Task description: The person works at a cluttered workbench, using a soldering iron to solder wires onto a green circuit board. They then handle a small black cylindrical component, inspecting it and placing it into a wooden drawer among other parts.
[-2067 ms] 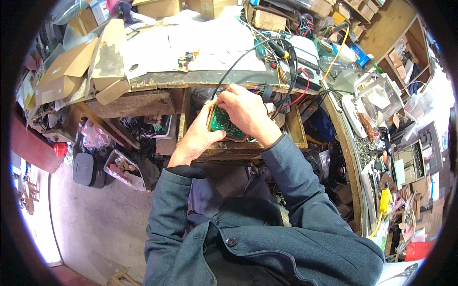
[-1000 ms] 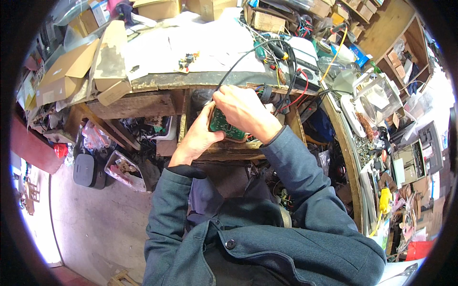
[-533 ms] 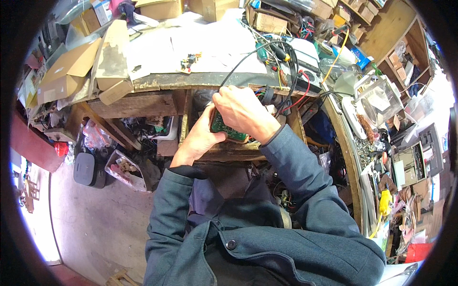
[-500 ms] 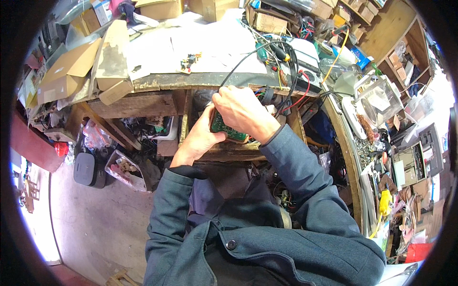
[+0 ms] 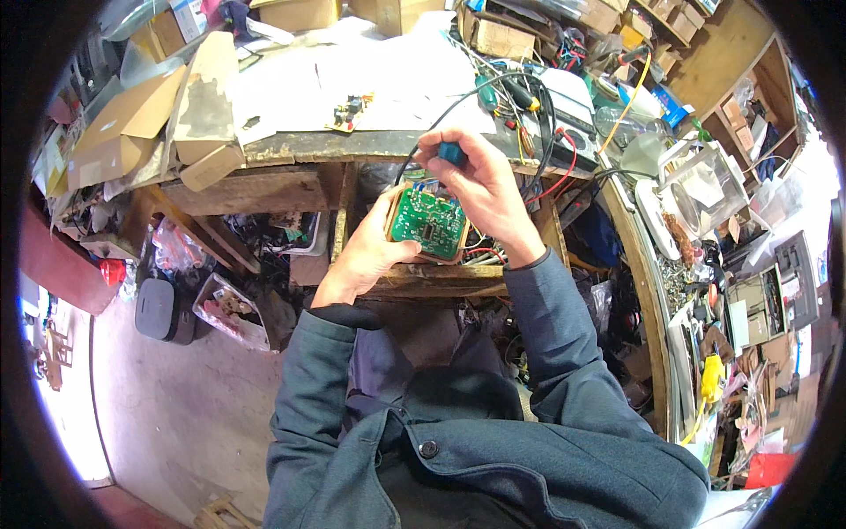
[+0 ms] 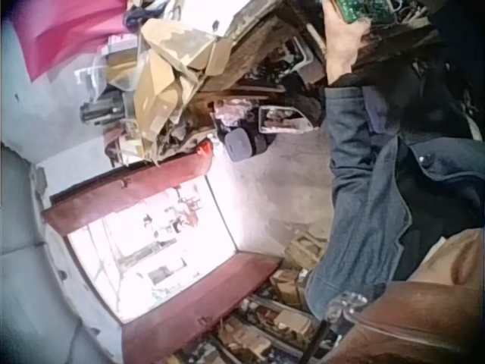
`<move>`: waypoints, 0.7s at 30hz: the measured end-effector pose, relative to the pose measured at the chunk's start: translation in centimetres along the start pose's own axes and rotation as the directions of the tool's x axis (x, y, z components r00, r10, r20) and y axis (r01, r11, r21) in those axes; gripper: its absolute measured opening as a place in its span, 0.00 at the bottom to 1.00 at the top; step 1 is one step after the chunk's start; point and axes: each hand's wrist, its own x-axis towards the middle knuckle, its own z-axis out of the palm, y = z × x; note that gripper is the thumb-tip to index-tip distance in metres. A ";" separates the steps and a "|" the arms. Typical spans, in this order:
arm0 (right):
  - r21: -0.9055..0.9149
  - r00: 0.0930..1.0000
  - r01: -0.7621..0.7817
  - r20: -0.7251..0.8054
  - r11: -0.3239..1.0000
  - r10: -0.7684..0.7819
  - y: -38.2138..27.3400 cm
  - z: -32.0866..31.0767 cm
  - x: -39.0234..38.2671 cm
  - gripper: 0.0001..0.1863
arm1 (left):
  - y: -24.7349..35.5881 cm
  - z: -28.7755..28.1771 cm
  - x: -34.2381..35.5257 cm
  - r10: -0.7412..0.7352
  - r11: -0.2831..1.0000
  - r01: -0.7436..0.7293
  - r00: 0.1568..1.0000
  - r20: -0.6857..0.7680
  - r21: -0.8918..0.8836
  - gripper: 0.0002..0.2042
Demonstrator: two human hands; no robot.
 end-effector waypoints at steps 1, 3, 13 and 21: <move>0.122 1.000 -0.004 -0.021 0.993 0.006 0.4 0.6 -0.4 0.14 | -0.2 -0.2 0.1 0.015 1.000 -0.015 1.000 0.008 -0.011 0.44; 0.236 0.996 0.054 -0.075 0.970 -0.037 1.7 1.6 -0.7 0.12 | -0.2 -0.2 0.1 0.017 1.000 -0.017 1.000 0.011 -0.012 0.43; 0.125 0.982 0.117 -0.164 0.985 -0.096 3.7 3.0 -0.2 0.11 | 0.2 0.0 0.1 0.011 0.998 -0.010 1.000 -0.004 0.062 0.42; 0.003 0.981 0.149 -0.123 0.989 -0.148 3.8 2.9 -0.2 0.12 | 0.2 0.1 0.0 -0.003 0.998 0.003 1.000 -0.007 0.057 0.42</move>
